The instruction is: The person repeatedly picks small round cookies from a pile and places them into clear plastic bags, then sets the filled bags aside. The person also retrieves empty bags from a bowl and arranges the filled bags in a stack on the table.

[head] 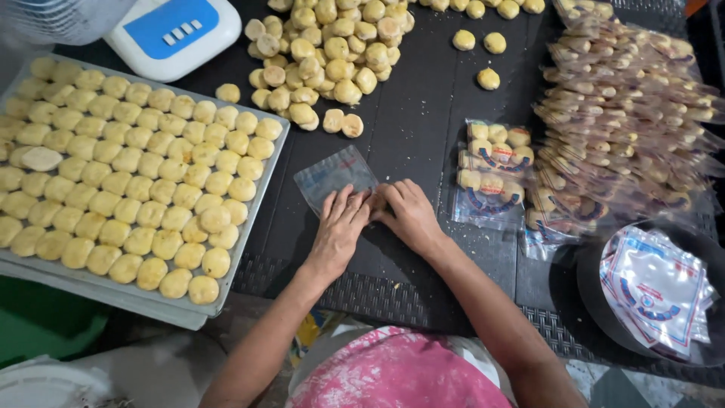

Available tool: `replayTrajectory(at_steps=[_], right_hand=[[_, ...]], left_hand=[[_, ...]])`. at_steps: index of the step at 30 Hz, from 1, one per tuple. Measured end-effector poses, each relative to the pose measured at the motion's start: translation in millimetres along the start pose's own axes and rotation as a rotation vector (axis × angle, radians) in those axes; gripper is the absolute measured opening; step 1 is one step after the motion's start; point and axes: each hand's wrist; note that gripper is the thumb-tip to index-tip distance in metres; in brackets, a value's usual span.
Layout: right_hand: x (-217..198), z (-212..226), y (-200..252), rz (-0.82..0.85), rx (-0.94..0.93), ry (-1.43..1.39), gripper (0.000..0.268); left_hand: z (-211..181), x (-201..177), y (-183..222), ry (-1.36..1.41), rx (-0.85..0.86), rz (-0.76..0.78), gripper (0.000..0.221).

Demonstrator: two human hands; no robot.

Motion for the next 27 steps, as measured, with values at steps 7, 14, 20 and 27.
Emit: replayTrajectory(at_steps=[7,14,20,27], right_hand=[[22,5,-15,-0.123,-0.180,-0.105,0.022],[28,8,-13,-0.081,-0.184,-0.049,0.009],[-1,32,-25,0.252,0.003,0.149,0.030],[-10,39,-47,0.578,0.169,0.232,0.080]], left_hand=[[14,-22,3,0.016,0.035,0.045,0.034],[26,-5,17,-0.319,-0.093,-0.064,0.022],[23,-22,15,-0.363,-0.195,-0.131,0.020],[13,-23,17,-0.437,-0.318,-0.073,0.045]])
Point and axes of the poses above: each hand's wrist, its own y-axis away from the middle knuckle, its own x-axis out of the palm, z = x × y, and after that the axes turned 2 degrees about y, right-handed
